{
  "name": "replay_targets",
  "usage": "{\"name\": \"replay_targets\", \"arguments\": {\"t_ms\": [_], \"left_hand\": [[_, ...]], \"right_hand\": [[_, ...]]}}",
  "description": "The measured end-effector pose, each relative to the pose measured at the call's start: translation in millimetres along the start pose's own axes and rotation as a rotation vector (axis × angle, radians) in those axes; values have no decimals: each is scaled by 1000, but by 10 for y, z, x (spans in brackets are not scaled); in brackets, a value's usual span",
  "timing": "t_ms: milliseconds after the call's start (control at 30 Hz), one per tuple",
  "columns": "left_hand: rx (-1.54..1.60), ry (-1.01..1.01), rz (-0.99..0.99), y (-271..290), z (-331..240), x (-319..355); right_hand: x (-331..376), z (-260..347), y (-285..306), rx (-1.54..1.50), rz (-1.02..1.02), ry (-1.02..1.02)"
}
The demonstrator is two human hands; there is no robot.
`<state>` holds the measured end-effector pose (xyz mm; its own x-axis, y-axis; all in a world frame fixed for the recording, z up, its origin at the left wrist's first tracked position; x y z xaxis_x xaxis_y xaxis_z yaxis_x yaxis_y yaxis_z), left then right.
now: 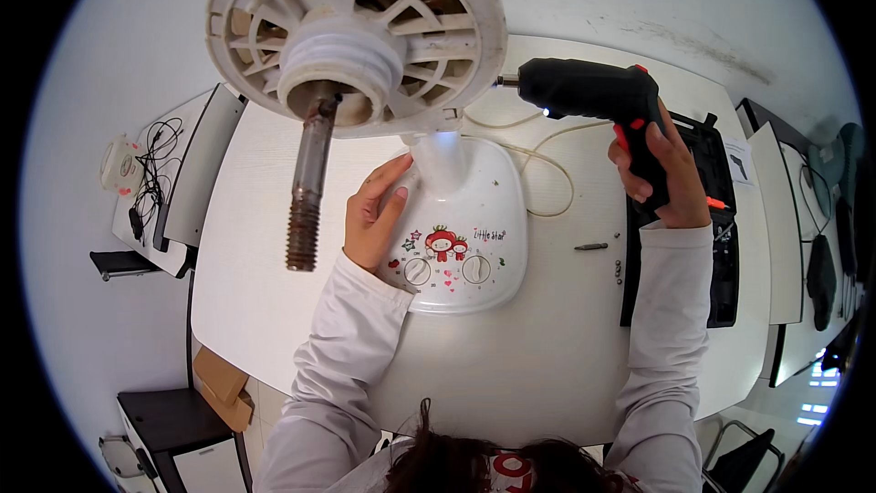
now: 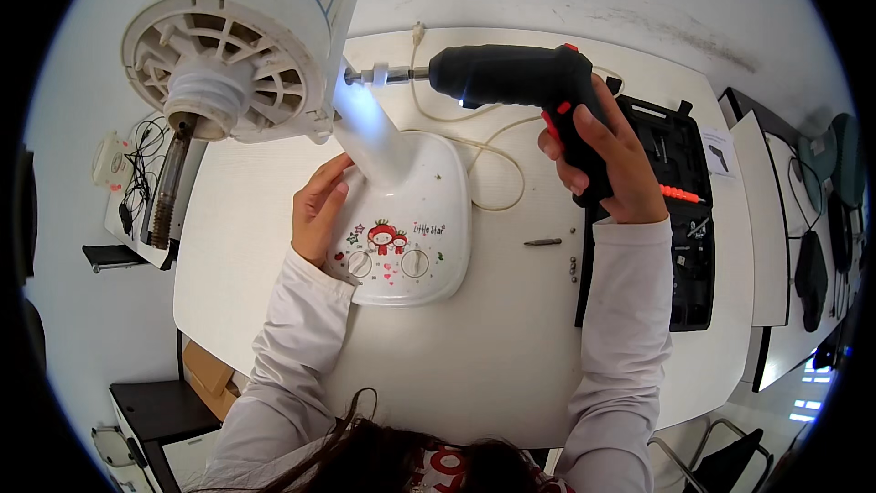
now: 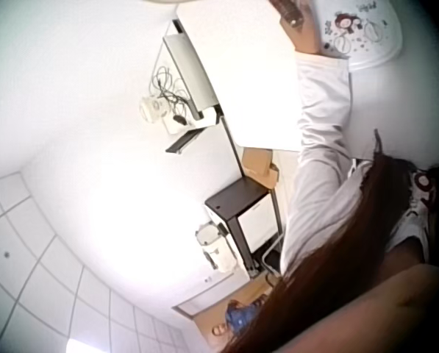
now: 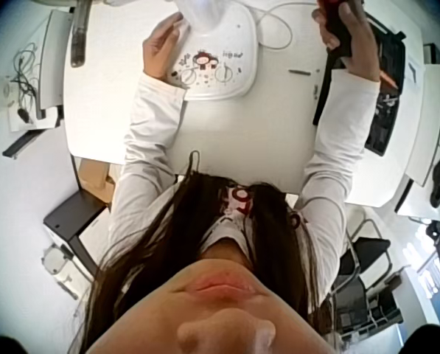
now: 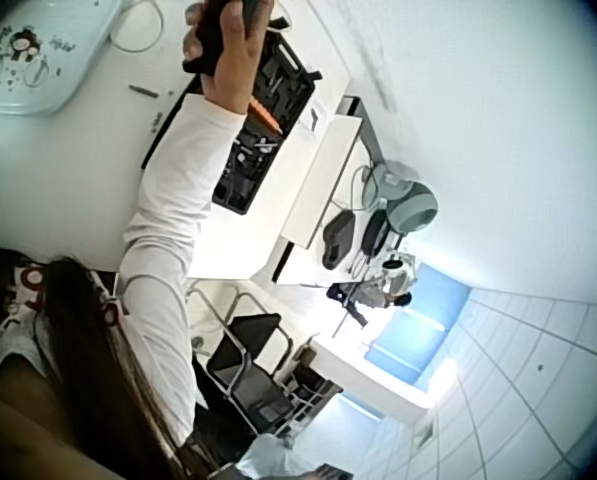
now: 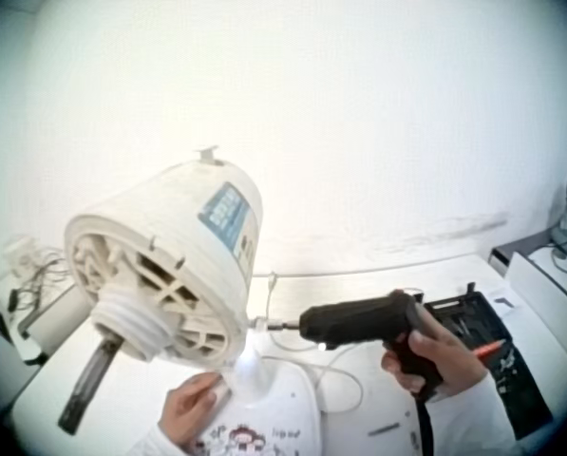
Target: The person uses a cordless electric screwdriver to tighten screws on the motor housing of a white pedestal fan. They repeatedly remove and reinsert screws, adjusting the fan head while working at a white table.
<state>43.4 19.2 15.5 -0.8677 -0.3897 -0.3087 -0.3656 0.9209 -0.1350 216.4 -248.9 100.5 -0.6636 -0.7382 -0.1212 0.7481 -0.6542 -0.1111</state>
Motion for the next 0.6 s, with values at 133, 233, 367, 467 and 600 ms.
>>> {"name": "replay_targets", "arguments": {"t_ms": [133,233,367,467,600], "left_hand": [[3,-2,-4,-19,3,3],[-9,-2,-2,-6,-10,-6],[-5,-1,-5,2,-3,-6],[-8,3,-10,-12,-16,-8],[-8,14,-16,-16,-23,-7]], "right_hand": [[3,2,14,11,-8,-1],[-6,-20,20,3,-4,3],[-7,-20,10,-23,-4,16],[-11,-13,19,-35,9,30],[-13,-4,12,-30,2,39]]}}
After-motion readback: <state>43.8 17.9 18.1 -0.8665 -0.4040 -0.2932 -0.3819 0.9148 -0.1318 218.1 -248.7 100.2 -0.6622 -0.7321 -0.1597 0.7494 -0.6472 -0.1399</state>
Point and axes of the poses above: each hand's wrist, its own x-axis away from the middle knuckle, its own y-axis out of the back of the hand, z = x × y, the point moved 5 cm from there along -x, towards the middle knuckle, and after that the axes turned 12 degrees about x, right-handed, at the moved point
